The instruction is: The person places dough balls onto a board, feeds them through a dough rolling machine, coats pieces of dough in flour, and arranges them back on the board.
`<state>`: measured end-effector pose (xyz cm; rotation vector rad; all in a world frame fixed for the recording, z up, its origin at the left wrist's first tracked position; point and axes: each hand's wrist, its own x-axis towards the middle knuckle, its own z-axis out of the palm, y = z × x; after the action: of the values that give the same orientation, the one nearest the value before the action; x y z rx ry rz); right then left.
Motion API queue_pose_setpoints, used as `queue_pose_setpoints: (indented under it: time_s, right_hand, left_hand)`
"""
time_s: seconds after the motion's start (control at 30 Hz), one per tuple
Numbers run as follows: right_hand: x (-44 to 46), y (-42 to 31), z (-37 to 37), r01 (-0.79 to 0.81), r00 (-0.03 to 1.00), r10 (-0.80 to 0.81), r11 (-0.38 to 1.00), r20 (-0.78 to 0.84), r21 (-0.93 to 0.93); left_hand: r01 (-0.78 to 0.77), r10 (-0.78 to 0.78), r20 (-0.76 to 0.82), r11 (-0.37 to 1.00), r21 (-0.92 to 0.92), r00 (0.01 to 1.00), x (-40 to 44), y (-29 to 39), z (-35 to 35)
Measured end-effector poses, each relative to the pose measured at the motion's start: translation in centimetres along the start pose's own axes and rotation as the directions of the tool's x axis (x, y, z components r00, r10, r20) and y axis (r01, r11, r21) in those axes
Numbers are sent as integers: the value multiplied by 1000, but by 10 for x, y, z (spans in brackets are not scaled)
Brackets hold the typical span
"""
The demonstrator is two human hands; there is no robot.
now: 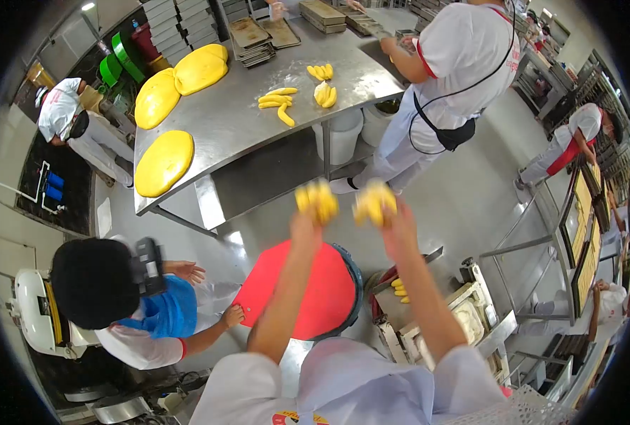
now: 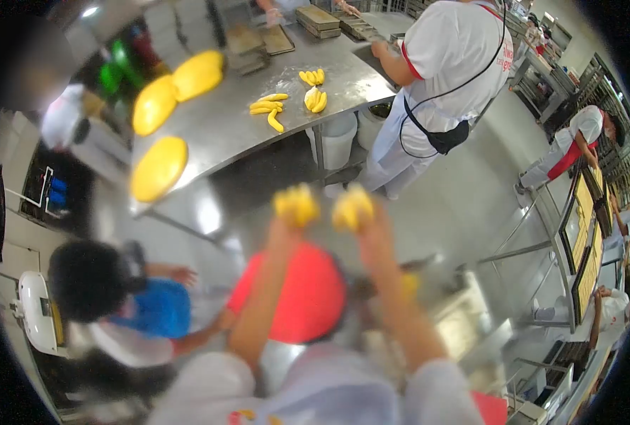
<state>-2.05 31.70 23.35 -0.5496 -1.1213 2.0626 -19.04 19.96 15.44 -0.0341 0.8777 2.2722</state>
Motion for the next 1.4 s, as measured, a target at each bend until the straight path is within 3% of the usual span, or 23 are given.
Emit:
queue_pose_setpoints:
  time_s: [0.07,0.13,0.17,0.23,0.3,0.37,0.43,0.47,0.5,0.57,0.63,0.7,0.77,0.83,0.87,0.93,1.03,1.07,1.13,1.17,1.27,1.37,1.4]
  right_hand:
    - [93,-33,48,-13,989,-14,983,148,181]
    - [145,-63,89,-269,946,277,961,-167,69]
    - [144,-61,87,-255,959,259,966,-117,53]
    - [126,-47,59,-218,972,221,975,-75,47]
    - [49,-33,13,-215,976,215,977,-14,13]
    - [-48,5,-48,-321,941,331,939,-75,119]
    - [-152,69,-110,-498,814,456,867,-360,-29]
    - [-195,93,-127,-549,719,472,836,-511,0]
    - [-229,113,-142,-592,604,475,805,-640,38]
    - [-259,149,-166,-513,555,222,850,-802,-120]
    - [-263,172,-204,-518,507,28,809,-861,-278]
    - [-227,181,-236,-618,391,-148,690,-908,-378]
    - [-195,205,-277,-706,231,-222,631,-947,-320]
    - [-171,238,-316,-740,17,-182,659,-983,-135]
    - [-166,246,-326,-776,19,-213,613,-977,-149]
    - [-158,256,-342,-839,24,-276,517,-961,-169]
    - [-168,241,-357,-818,-59,128,563,-990,122]
    - [-167,231,-352,-750,-89,68,652,-994,112]
    - [-166,214,-327,-592,-150,-44,804,-988,54]
    - [-168,213,-314,-587,-154,-59,808,-986,44]
    - [-184,214,-279,-395,-98,44,915,-994,79]
    - [-188,217,-282,83,-61,253,965,-965,248]
    - [-189,232,-292,53,-66,287,957,-956,284]
  left_hand:
    - [27,-20,263,999,-25,965,67,78,77]
    - [114,-160,-190,965,-235,969,87,118,142]
    - [95,-115,-118,982,-162,986,85,115,139]
    - [98,-99,47,995,7,994,64,88,114]
    - [189,-193,-12,944,269,981,17,32,73]
    - [297,-316,-33,843,449,948,-24,-47,-5]
    - [367,-504,42,681,634,863,-92,-124,-72]
    - [352,-587,68,570,742,807,-123,-153,-89]
    - [297,-672,45,385,874,739,-149,-189,-85]
    - [-48,-729,111,106,993,676,-170,-241,-72]
    - [-481,-619,332,-85,873,712,-163,-319,-99]
    - [-644,-524,531,-44,764,666,-129,-378,-87]
    - [-745,-574,585,-67,664,573,-95,-420,-67]
    - [-686,-719,375,-192,702,585,-80,-436,-58]
    - [-659,-766,264,-262,705,586,-73,-440,-52]
    - [-672,-760,214,-360,648,614,-80,-433,-38]
    - [-645,-742,188,-393,656,643,-88,-430,-42]
    - [-627,-733,189,-384,678,654,-92,-430,-44]
    - [-786,-724,388,-342,516,570,-98,-426,-54]
    - [-849,-713,481,-328,415,511,-100,-424,-58]
    - [-827,-700,471,-323,460,536,-109,-425,-56]
    - [-853,-717,515,-218,474,470,-116,-434,-57]
    - [-835,-707,522,-180,520,478,-115,-434,-62]
